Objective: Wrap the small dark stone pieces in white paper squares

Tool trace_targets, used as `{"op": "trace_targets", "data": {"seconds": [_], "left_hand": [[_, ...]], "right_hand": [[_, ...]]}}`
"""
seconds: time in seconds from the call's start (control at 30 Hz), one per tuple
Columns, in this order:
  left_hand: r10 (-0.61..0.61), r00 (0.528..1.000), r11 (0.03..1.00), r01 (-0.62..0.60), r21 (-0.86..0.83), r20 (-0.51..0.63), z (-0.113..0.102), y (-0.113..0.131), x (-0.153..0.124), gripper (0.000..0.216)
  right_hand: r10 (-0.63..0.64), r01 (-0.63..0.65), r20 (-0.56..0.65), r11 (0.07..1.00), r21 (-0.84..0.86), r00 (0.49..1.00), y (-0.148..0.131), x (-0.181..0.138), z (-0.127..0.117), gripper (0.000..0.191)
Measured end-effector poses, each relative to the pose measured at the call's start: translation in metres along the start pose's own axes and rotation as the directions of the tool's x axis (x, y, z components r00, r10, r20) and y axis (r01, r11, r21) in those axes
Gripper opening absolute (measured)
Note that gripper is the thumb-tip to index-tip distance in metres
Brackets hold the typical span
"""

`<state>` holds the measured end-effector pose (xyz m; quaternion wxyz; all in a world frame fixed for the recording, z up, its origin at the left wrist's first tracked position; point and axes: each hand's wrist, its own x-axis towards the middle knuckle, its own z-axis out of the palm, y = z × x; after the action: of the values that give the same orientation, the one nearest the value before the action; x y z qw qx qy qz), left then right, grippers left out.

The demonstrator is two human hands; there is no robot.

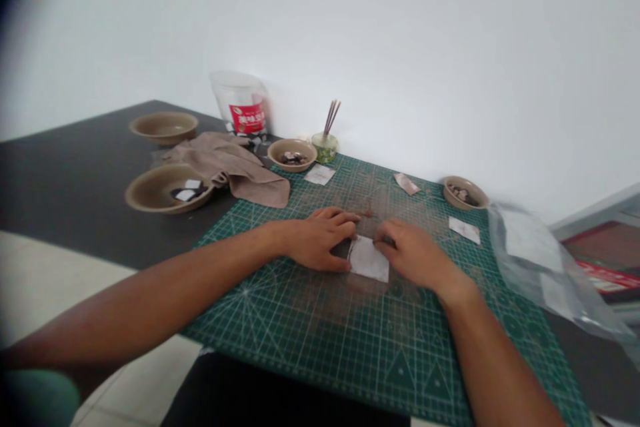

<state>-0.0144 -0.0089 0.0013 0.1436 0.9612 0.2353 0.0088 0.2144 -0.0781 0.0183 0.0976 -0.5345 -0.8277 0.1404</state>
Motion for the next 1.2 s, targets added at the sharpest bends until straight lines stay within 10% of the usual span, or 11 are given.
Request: {"op": "trace_targets", "data": {"seconds": [0.13,0.33,0.5,0.67,0.83,1.03,1.2], "left_hand": [[0.02,1.0,1.0,-0.02,0.007,0.015,-0.003,0.001,-0.002,0.061],[0.002,1.0,1.0,-0.002,0.005,0.017,-0.005,0.002,-0.003,0.058],[0.015,1.0,1.0,-0.015,-0.004,0.019,-0.005,0.002,-0.003,0.059],[-0.001,1.0,1.0,0.001,-0.012,0.024,-0.006,0.003,-0.004,0.058],[0.008,1.0,1.0,-0.007,-0.021,0.026,-0.006,0.002,-0.004,0.059],[0.009,1.0,1.0,-0.009,-0.011,0.018,-0.005,0.001,-0.003,0.058],[0.008,1.0,1.0,-0.008,-0.017,0.019,-0.005,0.001,-0.003,0.058]], "right_hand": [[-0.122,0.1,0.17,0.986,0.133,0.978,-0.005,-0.007,-0.002,0.01],[0.0,-0.004,-0.082,0.999,-0.048,0.997,0.0,0.003,0.008,0.014],[-0.117,0.102,0.154,0.99,0.099,0.981,-0.005,-0.002,0.001,0.01],[-0.053,0.053,-0.013,0.998,0.024,0.999,-0.009,-0.001,0.002,0.013],[-0.102,0.086,0.194,0.992,0.091,0.976,-0.007,-0.008,-0.004,0.011],[-0.027,0.025,-0.051,0.999,-0.036,0.998,-0.003,0.002,0.004,0.014],[-0.092,0.07,0.199,0.991,0.112,0.976,-0.005,-0.007,-0.004,0.009]]}}
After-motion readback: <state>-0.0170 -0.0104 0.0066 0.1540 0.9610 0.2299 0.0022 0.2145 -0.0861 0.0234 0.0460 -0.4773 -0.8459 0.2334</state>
